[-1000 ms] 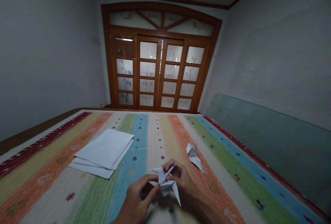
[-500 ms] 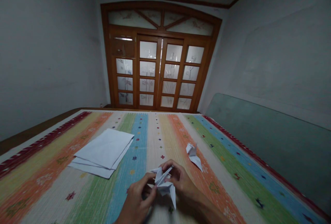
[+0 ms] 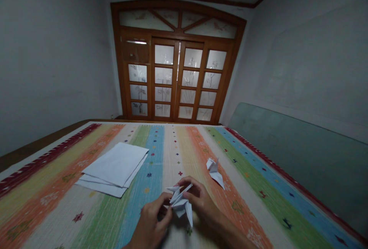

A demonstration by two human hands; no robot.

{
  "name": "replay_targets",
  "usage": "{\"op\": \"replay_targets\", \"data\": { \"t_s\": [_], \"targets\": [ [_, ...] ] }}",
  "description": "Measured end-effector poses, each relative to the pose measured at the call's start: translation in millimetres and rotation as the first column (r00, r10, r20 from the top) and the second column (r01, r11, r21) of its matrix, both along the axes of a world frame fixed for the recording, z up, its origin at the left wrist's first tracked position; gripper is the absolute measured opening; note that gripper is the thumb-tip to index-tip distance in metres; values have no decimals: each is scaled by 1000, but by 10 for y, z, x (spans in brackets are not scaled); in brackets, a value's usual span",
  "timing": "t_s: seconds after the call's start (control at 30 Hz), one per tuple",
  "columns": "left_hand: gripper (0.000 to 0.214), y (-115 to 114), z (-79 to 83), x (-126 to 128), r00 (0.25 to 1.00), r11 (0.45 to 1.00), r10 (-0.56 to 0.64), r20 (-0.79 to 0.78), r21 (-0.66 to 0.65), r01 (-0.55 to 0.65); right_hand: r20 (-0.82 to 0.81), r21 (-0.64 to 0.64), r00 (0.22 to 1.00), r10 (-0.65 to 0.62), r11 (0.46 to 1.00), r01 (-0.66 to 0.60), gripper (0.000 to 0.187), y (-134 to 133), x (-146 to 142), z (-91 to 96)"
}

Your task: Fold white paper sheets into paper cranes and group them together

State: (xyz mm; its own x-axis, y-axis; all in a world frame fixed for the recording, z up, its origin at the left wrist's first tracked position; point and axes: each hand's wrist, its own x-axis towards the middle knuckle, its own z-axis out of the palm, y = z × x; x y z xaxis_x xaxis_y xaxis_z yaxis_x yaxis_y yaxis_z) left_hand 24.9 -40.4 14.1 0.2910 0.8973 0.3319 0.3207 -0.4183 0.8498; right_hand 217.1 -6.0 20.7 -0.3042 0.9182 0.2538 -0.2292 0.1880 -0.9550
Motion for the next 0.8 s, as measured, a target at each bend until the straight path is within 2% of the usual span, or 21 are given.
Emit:
{"op": "replay_targets", "data": {
  "t_s": [0.17, 0.33, 0.5, 0.6, 0.8],
  "targets": [
    [22, -13, 48, 0, 1000, 1000, -26, -12, -2, 26, 35, 53, 999, 9, 999, -11, 40, 6, 36, 25],
    [22, -13, 41, -1, 999, 996, -38, 16, -86, 39, 113, 48, 994, -10, 999, 5, 31, 27, 78, 34],
    [38, -20, 5, 9, 958, 961, -123, 261, -208, 180, 164, 99, 985, -55, 994, 39, 29, 6, 87, 87],
    [48, 10, -10, 30, 918, 935, -95, 385, -282, 215, 236, 194, 968, -81, 980, 35, 30, -52, 82, 103],
    [53, 80, -70, 36, 908, 913, 26, 419, -380, 149, 322, 445, 919, -227, 893, 65, 38, -131, 82, 64]
  ]
}}
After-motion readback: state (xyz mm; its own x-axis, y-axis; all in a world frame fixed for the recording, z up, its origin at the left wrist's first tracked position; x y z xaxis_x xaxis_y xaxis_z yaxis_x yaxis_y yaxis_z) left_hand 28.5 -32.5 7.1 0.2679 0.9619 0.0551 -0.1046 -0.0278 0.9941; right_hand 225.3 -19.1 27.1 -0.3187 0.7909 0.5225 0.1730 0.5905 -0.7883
